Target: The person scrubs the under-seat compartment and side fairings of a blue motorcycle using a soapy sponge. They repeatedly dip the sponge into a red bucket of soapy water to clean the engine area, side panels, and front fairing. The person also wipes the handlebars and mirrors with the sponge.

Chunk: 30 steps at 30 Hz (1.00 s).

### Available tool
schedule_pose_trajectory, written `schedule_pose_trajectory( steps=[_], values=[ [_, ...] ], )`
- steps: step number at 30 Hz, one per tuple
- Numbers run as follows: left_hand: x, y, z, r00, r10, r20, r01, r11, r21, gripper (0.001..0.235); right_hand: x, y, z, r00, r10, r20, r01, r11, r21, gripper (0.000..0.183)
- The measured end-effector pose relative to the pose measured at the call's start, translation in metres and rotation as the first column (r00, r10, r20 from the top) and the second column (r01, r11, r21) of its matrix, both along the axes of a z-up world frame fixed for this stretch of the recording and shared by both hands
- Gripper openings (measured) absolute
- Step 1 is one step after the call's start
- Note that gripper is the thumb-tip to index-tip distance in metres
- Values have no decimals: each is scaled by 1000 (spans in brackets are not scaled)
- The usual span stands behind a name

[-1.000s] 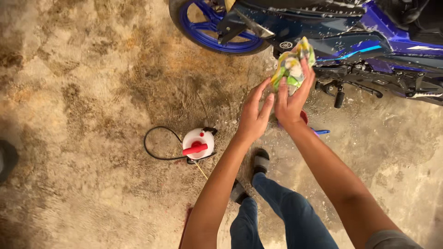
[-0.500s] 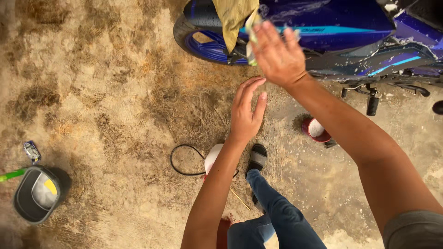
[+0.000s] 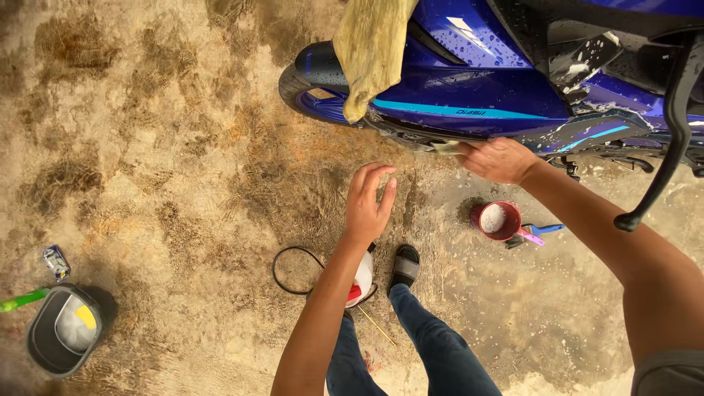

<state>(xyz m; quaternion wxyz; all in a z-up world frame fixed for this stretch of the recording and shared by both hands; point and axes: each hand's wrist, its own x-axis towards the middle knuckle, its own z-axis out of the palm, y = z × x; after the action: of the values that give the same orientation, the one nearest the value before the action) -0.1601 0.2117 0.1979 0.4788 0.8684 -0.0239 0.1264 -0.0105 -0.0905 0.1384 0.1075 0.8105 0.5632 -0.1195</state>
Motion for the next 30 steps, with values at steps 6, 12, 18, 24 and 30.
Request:
schedule_pose_trajectory(
  steps=[6,12,18,24,30],
  values=[
    [43,-27,23,988,-64,141,40,985,167,42,-67,18,48,821,-504,268,82,568,819,44],
    [99,-37,24,980,-176,98,123,908,401,76,-6,99,131,488,-866,111,660,449,603,69],
    [101,-32,1,989,-142,49,106,891,442,94,31,170,152,751,-600,277,465,777,423,72],
    [86,-30,16,955,-275,113,205,883,421,84,-21,90,186,570,-795,206,598,574,559,61],
    [109,-38,45,945,-320,62,284,901,327,70,5,103,195,351,-932,-94,811,252,528,59]
  ],
)
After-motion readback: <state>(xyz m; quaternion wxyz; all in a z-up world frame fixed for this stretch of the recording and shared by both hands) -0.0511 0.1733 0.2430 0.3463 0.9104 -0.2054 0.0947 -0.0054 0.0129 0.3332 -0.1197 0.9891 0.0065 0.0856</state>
